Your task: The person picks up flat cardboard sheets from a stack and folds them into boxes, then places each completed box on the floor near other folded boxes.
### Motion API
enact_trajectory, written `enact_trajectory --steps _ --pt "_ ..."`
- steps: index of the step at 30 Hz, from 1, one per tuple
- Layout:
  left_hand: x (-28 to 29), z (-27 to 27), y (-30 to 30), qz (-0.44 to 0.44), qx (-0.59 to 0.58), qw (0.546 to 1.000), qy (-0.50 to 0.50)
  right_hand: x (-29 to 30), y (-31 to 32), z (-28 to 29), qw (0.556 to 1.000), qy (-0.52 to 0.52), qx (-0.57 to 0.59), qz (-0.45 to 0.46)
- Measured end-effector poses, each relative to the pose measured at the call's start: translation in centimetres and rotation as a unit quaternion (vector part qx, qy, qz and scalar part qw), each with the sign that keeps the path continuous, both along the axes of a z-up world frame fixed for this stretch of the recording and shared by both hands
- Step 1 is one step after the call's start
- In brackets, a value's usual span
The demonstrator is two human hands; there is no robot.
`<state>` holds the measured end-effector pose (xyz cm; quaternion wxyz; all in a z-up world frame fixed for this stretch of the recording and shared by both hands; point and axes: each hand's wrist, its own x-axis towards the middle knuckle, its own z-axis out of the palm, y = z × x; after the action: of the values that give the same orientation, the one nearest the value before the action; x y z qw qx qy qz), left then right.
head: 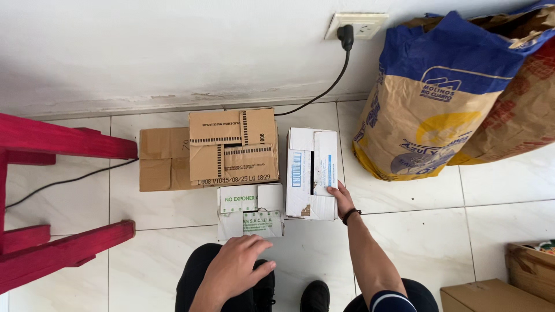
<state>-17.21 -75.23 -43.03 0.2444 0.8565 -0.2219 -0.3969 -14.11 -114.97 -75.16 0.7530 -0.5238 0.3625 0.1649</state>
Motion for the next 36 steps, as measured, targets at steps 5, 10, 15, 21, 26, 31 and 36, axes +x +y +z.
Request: enact_trajectory --steps 5,10,15,21,26,31,36 --pt "-2.8 -2.8 1.0 -0.035 -0.044 0.996 -0.07 1.6 0.4 -3.7 1.0 -0.016 -0.014 -0.008" --pt "-4.3 -4.0 1.1 -0.027 -0.077 0.991 -0.107 4.1 1.7 -1.4 0.998 0.025 -0.029 0.049" --pt "-4.2 -4.2 0.9 -0.036 -0.06 0.99 -0.119 4.6 1.3 -2.4 0.997 -0.065 -0.021 0.035" --pt "-2.7 -2.6 -0.4 -0.042 -0.036 0.994 -0.093 3.6 1.8 -0.8 0.999 -0.043 -0.022 0.0" --pt "-0.5 -0.9 -3.1 -0.046 -0.029 0.996 -0.066 1.0 3.4 5.9 0.995 0.027 -0.088 0.032" --pt "0.1 5.2 -4.4 0.029 -0.05 0.998 0.022 -2.8 6.0 18.1 0.994 -0.004 -0.096 0.049" --pt "-1.7 17.0 -4.3 0.145 -0.057 0.984 0.084 -7.4 7.6 33.4 0.993 -0.032 -0.068 0.087"
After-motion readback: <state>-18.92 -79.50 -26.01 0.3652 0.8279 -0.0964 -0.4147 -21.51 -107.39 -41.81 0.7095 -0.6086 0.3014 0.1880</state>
